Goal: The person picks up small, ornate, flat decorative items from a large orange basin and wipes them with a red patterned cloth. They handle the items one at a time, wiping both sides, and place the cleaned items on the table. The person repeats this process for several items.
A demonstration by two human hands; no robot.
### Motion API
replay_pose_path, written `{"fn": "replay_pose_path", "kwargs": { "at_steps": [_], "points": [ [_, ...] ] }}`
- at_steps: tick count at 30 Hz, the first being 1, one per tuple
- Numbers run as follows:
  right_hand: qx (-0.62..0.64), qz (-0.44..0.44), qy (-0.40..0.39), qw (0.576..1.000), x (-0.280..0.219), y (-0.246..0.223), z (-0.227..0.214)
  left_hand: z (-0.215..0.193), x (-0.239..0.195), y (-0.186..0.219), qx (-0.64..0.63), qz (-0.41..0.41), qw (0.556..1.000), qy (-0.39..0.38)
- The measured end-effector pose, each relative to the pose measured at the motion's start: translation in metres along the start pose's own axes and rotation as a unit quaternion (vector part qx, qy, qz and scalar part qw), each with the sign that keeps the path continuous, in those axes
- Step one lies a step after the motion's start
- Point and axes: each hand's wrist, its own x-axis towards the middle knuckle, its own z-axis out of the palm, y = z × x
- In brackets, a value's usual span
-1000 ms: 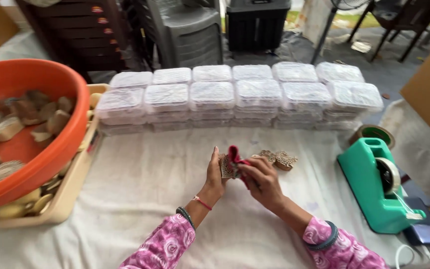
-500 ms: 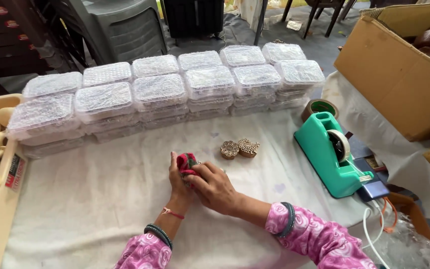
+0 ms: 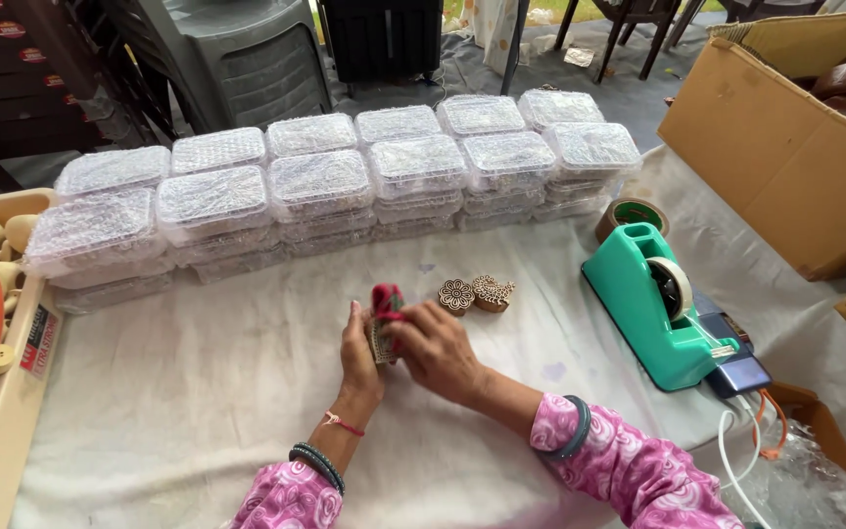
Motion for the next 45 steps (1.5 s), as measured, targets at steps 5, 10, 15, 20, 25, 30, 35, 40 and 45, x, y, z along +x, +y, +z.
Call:
{"fn": "replay_pose_path", "kwargs": {
  "at_steps": [5, 10, 15, 20, 25, 30, 35, 40, 45],
  "points": [
    [-0.013, 0.015, 0.005, 1.0, -0.007, -0.01, -0.004, -0.018, 0.006, -0.013, 0.096, -0.02, 0.993, 0.069],
    [0.012, -0.007, -0.016, 1.0, -0.001, -0.004, -0.004, -0.024, 0.005, -0.01, 0.007, -0.002, 1.0, -0.019],
    [-0.009, -0.006, -0.004, 1.0, -0.004, -0.01, -0.008, -0.023, 0.005, -0.014, 0.043, -0.003, 0.999, -0.013],
    [0.005, -0.041, -0.015, 0.999, 0.0, 0.001, -0.003, -0.005, -0.002, -0.001, -0.018, 0.009, 0.996, -0.083],
    [0.1, 0.217, 0.057, 0.969, -0.02, 0.038, 0.003, 0.012, -0.013, 0.01, 0.133, -0.041, 0.99, 0.012],
    [0.234, 0.28, 0.023, 0.931, -0.024, 0.039, 0.001, 0.017, -0.013, 0.017, 0.103, -0.082, 0.991, 0.009],
    [0.182, 0.123, -0.081, 0.972, 0.003, 0.017, -0.017, 0.013, -0.008, 0.011, 0.087, -0.079, 0.993, 0.012],
    [0.084, 0.103, -0.091, 0.987, -0.013, 0.029, -0.005, 0.026, -0.015, 0.016, 0.155, -0.023, 0.986, 0.064],
    [0.012, 0.127, -0.069, 0.989, -0.014, 0.03, -0.005, 0.026, -0.019, 0.022, 0.276, 0.017, 0.961, 0.026]
  ]
}}
